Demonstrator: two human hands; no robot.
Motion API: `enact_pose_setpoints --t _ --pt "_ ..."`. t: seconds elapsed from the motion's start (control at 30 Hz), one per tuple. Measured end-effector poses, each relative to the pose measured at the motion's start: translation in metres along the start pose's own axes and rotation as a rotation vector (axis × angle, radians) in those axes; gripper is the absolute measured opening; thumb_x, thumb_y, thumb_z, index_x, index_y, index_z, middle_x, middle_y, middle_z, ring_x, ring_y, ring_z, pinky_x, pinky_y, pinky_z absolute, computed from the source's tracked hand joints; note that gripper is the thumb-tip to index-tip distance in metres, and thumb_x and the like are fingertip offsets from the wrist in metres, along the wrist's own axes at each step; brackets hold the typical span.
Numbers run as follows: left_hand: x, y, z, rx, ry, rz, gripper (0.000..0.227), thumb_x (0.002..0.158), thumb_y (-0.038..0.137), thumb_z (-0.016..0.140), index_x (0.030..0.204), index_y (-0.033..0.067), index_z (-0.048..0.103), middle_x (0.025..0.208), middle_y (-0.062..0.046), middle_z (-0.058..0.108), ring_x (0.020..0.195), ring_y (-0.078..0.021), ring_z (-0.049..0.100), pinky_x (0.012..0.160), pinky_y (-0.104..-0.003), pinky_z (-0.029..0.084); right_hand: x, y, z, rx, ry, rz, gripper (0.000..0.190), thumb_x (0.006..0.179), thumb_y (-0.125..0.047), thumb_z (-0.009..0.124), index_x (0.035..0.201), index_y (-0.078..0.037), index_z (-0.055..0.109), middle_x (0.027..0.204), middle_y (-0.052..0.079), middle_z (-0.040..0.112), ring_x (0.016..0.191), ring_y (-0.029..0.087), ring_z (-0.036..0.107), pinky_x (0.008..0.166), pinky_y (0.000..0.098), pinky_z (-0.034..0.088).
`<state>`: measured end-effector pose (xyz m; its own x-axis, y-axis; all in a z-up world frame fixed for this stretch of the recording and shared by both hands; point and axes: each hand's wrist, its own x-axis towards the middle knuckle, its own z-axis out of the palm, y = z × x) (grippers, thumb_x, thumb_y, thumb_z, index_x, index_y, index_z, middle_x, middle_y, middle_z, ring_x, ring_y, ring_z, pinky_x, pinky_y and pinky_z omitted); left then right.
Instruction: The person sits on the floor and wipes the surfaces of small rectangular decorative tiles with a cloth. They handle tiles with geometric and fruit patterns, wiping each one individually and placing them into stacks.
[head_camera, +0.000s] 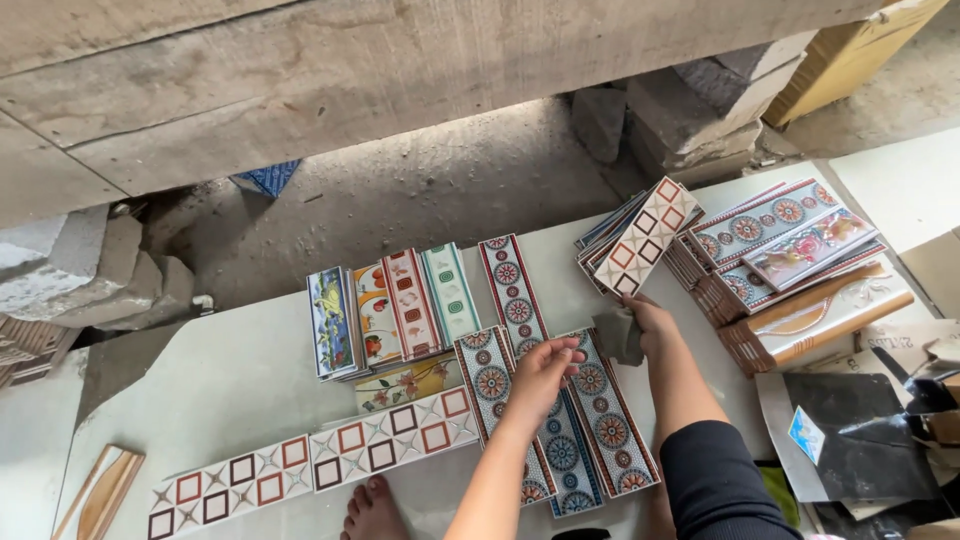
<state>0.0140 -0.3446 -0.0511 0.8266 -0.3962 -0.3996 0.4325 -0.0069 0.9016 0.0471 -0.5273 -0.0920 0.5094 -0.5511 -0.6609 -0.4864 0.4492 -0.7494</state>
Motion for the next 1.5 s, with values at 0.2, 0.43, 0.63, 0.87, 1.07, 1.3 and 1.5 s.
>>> enact_pose_setpoints --t 0.2,0.43,0.63,0.87,1.07,1.3,1.5 --pt "0.01 -0.005 0.004 0.033 -0.022 -0.009 0.022 0.086 0.016 0.046 0.103 0.011 0.06 0.087 -0.004 0.065 0.075 -0.0071 0.059 0.061 -0.017 0.044 0.079 0.039 0.011 0.098 -0.197 0.014 0.043 0.073 -0.018 0.07 0.112 -0.009 0.054 0.113 0.023 0.049 0.108 0.037 0.046 0.085 0.0549 0.037" --pt "0.006 0.009 0.001 0.023 -0.006 -0.005 0.022 0.086 0.015 0.047 0.102 0.0114 0.06 0.086 -0.003 0.066 0.074 -0.0066 0.059 0.062 -0.017 0.044 0.108 0.043 0.015 0.191 -0.254 0.038 0.035 0.077 -0.02 0.067 0.108 -0.01 0.054 0.102 0.018 0.056 0.098 0.031 0.053 0.079 0.0489 0.043" --pt "0.005 0.024 -0.011 -0.073 0.133 0.024 0.021 0.087 0.015 0.046 0.102 0.011 0.06 0.088 -0.006 0.065 0.077 -0.0121 0.06 0.065 -0.023 0.047 0.021 -0.008 0.009 0.081 -0.2 0.024 0.03 0.075 -0.017 0.067 0.101 -0.006 0.057 0.086 0.015 0.06 0.078 0.024 0.06 0.07 0.0425 0.048" --pt "-0.015 0.056 -0.004 -0.745 -0.028 -0.042 0.053 0.09 0.043 0.019 0.129 0.0107 0.033 0.121 -0.012 0.041 0.108 -0.0243 0.038 0.091 -0.039 0.031 -0.126 -0.043 -0.033 -0.297 -0.352 0.033 0.034 0.071 -0.009 0.066 0.103 0.0 0.059 0.087 0.024 0.062 0.078 0.034 0.061 0.069 0.0501 0.047" --pt "-0.027 0.061 0.009 -1.26 -0.56 0.136 0.069 0.078 0.061 0.039 0.128 0.0132 0.038 0.124 -0.013 0.046 0.107 -0.029 0.048 0.08 -0.051 0.043 -0.218 -0.073 -0.037 -0.65 -0.602 0.002 0.019 0.076 -0.014 0.06 0.089 -0.001 0.064 0.069 0.013 0.066 0.058 0.019 0.058 0.059 0.0255 0.043" --pt "-0.064 0.082 0.021 -1.104 -0.631 0.175 0.07 0.081 0.054 0.04 0.13 0.0055 0.034 0.127 -0.018 0.042 0.11 -0.0325 0.046 0.089 -0.049 0.039 -0.251 -0.126 -0.041 -0.855 -0.276 -1.006 0.028 0.08 -0.027 0.05 0.105 -0.015 0.047 0.089 0.002 0.054 0.081 0.014 0.052 0.072 0.0269 0.037" --pt "-0.091 0.098 0.05 -1.207 -0.537 0.27 0.061 0.083 0.043 0.04 0.134 0.0106 0.028 0.127 -0.016 0.04 0.12 -0.0259 0.037 0.104 -0.042 0.027 -0.237 -0.077 -0.017 -0.873 -0.43 -1.493 0.043 0.08 -0.026 0.044 0.117 -0.003 0.039 0.119 0.016 0.039 0.111 0.029 0.036 0.093 0.0386 0.027"
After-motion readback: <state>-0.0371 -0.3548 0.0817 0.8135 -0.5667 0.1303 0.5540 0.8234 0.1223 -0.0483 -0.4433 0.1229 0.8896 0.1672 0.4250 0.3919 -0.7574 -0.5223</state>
